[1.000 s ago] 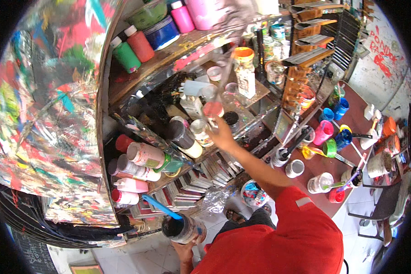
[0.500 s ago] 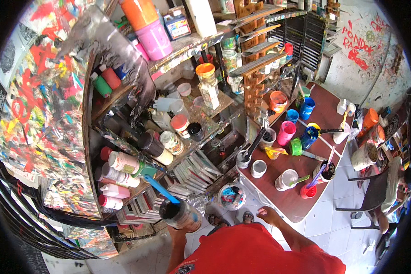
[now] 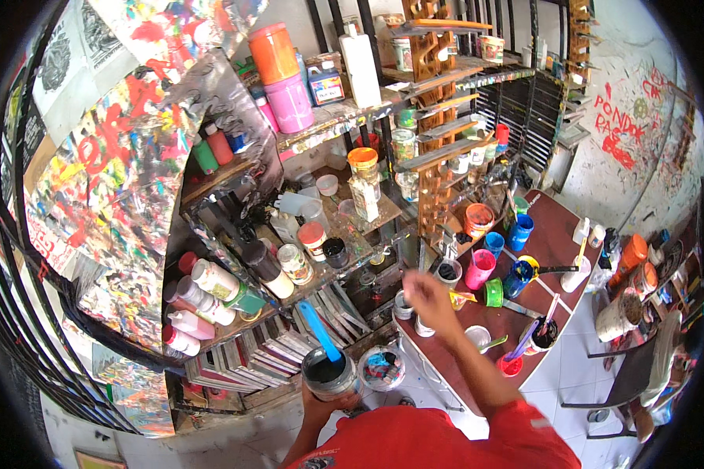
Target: The person mixes a dark substance in a plastic container using a blue spatula. They retrieve a white bottle from a shelf and add its contents to the mixture, then continue stirring. The person moves around a cluttered workshop filled with paint supplies and screen printing frames.
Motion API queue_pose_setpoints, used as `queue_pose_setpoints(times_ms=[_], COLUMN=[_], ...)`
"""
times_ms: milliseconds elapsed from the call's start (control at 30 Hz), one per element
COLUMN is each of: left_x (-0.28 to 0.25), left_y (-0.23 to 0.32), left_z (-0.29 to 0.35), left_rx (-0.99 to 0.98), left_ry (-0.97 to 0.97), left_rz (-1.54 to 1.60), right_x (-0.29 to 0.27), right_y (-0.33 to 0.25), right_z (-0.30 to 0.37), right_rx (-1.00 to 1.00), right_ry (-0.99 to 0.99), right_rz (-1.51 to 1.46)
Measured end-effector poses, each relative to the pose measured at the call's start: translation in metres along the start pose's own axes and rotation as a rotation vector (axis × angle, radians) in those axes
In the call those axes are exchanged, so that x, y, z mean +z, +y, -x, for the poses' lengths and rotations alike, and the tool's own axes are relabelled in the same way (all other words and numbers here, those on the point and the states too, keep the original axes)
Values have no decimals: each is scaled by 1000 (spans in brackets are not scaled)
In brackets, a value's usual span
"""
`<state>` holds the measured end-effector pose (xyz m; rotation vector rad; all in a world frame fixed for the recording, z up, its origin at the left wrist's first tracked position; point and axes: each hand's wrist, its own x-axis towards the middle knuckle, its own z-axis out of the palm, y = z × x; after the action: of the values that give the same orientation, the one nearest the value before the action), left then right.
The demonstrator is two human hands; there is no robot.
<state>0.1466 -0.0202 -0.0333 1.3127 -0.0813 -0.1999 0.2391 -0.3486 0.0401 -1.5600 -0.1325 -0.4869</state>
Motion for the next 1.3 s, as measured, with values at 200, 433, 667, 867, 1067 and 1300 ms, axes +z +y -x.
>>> queue_pose_setpoints(times_ms=[200,433,667,867,1067,1300], left_x=[0,-36,-53,-59,-60,-50], left_y=[26,33,46,44,37,45], left_z=[20,50,52,51,53,50], left_rx=[77,136,90,73,61,82], left_ry=[140,275,236,130,40,156], left_rz=[-299,-84,-18,27,83,23], right_x=[31,74,108,135,135,125], right_y=[-39,-71,-52,-62,-61,-62], right_z=[-287,-427,-434,-414,-407,-399], right_rx=[-361,-238,-321,-230,-254,-339], right_ry=[144,650,726,546,479,389], right_rz=[203,474,491,485,524,550])
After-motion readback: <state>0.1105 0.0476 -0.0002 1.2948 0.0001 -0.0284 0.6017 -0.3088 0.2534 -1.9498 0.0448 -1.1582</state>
